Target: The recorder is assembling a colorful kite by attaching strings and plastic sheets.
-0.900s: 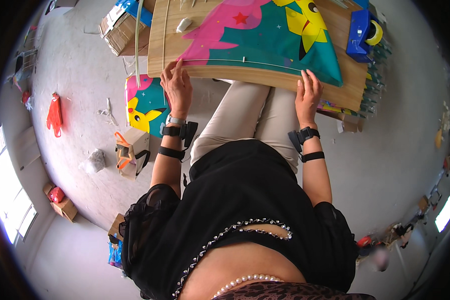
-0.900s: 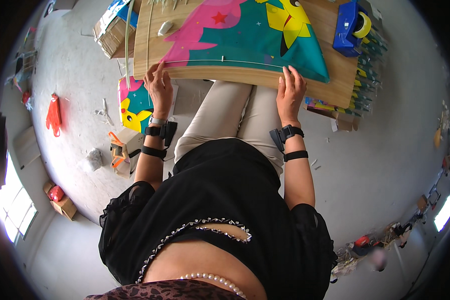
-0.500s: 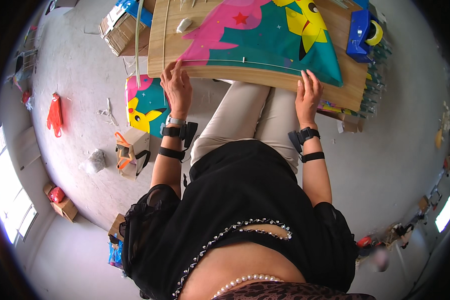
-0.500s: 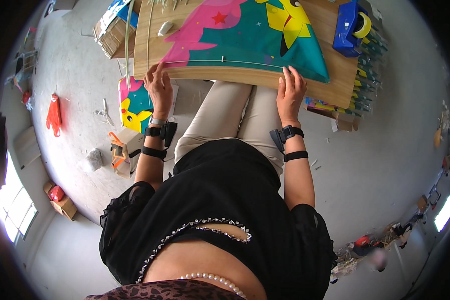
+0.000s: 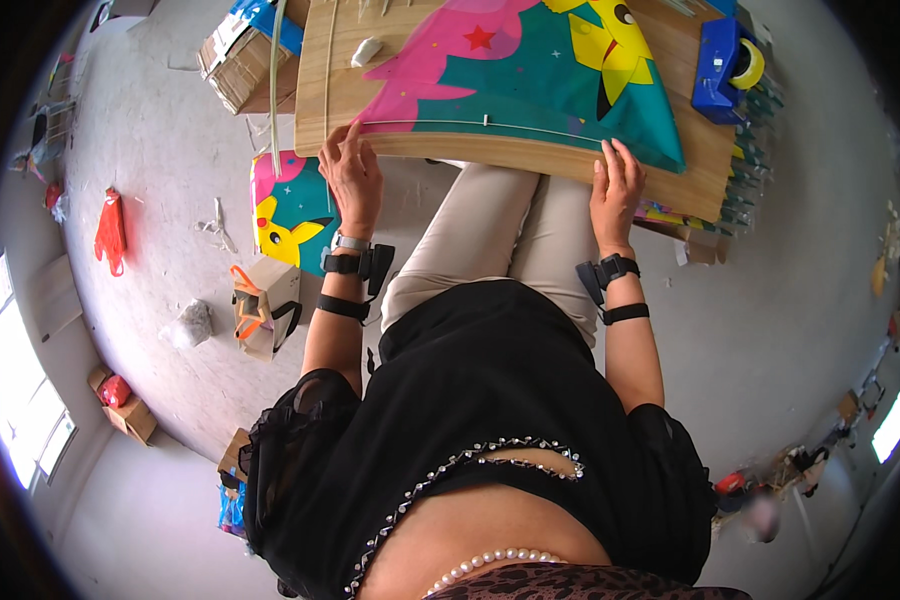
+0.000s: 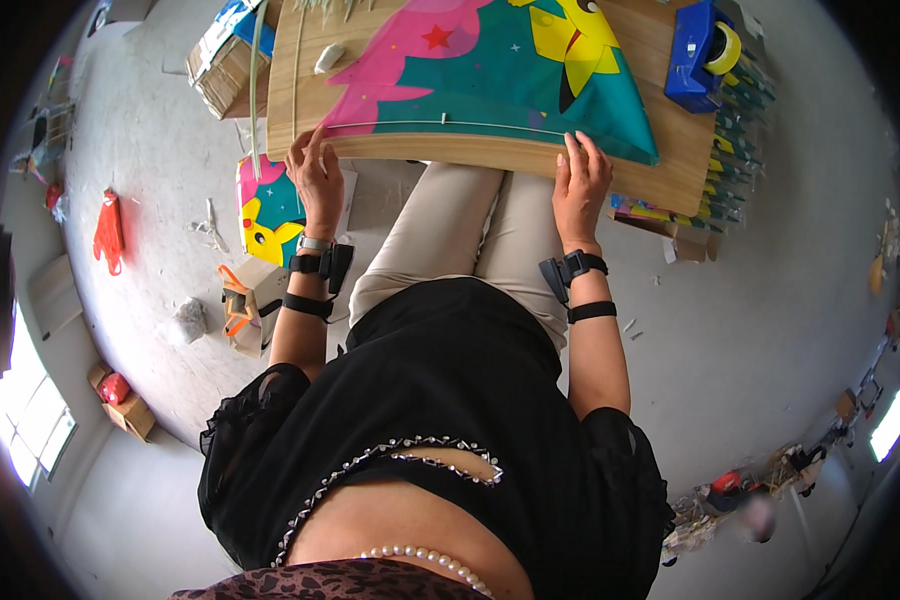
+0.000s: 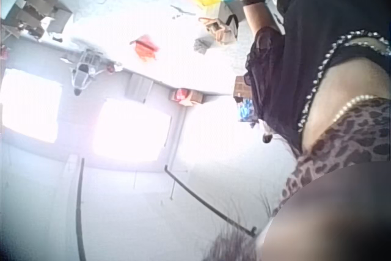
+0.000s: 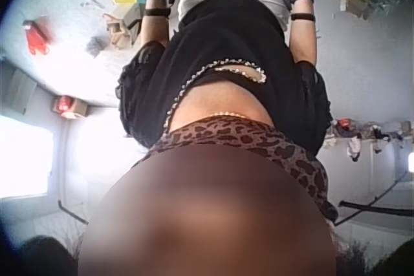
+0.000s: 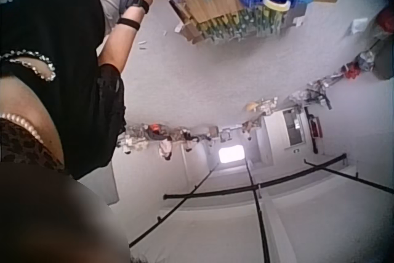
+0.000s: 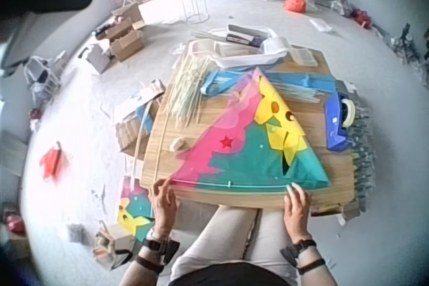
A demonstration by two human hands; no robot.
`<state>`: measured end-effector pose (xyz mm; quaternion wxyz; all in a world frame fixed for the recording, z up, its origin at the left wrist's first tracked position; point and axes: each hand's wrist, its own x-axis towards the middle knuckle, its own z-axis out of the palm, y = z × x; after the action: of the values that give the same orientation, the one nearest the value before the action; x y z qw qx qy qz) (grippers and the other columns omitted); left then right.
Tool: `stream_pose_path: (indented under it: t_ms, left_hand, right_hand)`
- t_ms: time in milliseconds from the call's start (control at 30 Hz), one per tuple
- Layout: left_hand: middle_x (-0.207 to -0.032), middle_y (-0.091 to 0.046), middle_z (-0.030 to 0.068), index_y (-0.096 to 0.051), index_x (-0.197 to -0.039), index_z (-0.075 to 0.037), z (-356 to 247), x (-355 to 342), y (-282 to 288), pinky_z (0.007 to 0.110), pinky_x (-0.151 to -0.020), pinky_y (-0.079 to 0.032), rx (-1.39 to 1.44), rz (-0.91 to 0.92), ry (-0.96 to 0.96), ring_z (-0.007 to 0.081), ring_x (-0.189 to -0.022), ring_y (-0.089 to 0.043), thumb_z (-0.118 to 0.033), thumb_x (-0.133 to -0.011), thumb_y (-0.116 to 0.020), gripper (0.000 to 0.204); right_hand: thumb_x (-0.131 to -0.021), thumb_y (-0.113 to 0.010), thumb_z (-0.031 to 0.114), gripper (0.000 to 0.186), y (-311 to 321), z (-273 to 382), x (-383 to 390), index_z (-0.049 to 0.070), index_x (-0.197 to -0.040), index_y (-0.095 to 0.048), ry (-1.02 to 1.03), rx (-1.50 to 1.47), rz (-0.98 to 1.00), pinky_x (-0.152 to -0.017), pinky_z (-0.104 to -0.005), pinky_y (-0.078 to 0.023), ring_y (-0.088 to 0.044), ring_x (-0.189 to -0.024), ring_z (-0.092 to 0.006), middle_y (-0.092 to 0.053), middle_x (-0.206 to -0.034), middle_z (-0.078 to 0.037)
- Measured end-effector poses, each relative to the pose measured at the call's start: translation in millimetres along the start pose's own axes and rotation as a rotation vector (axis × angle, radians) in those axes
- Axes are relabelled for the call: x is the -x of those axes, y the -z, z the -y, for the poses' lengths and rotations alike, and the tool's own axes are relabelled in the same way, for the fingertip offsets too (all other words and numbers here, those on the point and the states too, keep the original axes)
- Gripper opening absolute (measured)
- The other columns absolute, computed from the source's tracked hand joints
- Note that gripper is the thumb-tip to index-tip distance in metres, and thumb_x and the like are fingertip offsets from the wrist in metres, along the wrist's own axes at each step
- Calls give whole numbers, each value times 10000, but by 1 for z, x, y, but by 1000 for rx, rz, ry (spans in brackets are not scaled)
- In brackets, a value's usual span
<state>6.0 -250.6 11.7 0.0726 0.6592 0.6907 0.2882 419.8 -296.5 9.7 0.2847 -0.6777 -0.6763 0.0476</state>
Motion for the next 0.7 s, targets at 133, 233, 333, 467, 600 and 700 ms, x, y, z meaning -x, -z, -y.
stream_pose_path:
  t_ms: [133, 233, 333, 467, 600, 700]
  left_hand:
    - [-1393, -632, 135, -694, -1400, -101, -1, 0, 1, 479, -1117, -419, -1, 1, -3, 348, -1300, -571, -86, -987, -684, 414]
    - [-1393, -632, 128, -698, -1393, -101, -1, 0, 1, 478, -1119, -418, 3, 0, -8, 348, -1300, -570, -84, -982, -688, 411]
    - [-1393, -632, 122, -701, -1387, -100, -1, 0, 0, 478, -1120, -417, 3, -2, -14, 345, -1300, -569, -82, -979, -691, 409]
    - [-1394, -634, 119, -707, -1380, -101, -1, -1, 1, 477, -1114, -419, 4, 0, -15, 343, -1296, -570, -85, -979, -690, 402]
    - [-1393, -636, 114, -709, -1378, -104, -1, 0, 1, 477, -1107, -422, 4, 3, -12, 342, -1287, -571, -88, -982, -685, 397]
    - [-1390, -639, 111, -709, -1378, -106, -2, 0, 1, 477, -1106, -422, 4, 4, -10, 340, -1285, -571, -86, -983, -682, 396]
  right_hand:
    - [-1068, -661, 162, 363, 1, 2, 0, 108, -1426, -688, 4, -8, -1, -1149, -476, -442, -554, -1342, -334, -623, -1457, -89]
    - [-1061, -662, 153, 357, 0, 2, -1, 95, -1413, -676, 4, -14, 5, -1164, -505, -428, -556, -1331, -345, -606, -1456, -85]
    - [-1062, -663, 159, 356, 0, 1, -1, 97, -1412, -678, 3, -14, 10, -1165, -504, -428, -550, -1336, -345, -603, -1459, -86]
    - [-1065, -661, 167, 355, 1, 1, -2, 98, -1413, -678, -2, -4, 21, -1165, -503, -429, -547, -1336, -344, -600, -1462, -85]
    - [-1069, -657, 171, 354, 1, 1, -2, 97, -1414, -678, 1, -6, 19, -1164, -502, -431, -545, -1332, -344, -599, -1462, -83]
    - [-1070, -655, 170, 353, 1, 1, -2, 96, -1414, -678, 4, -11, 15, -1164, -501, -431, -544, -1331, -343, -598, -1462, -82]
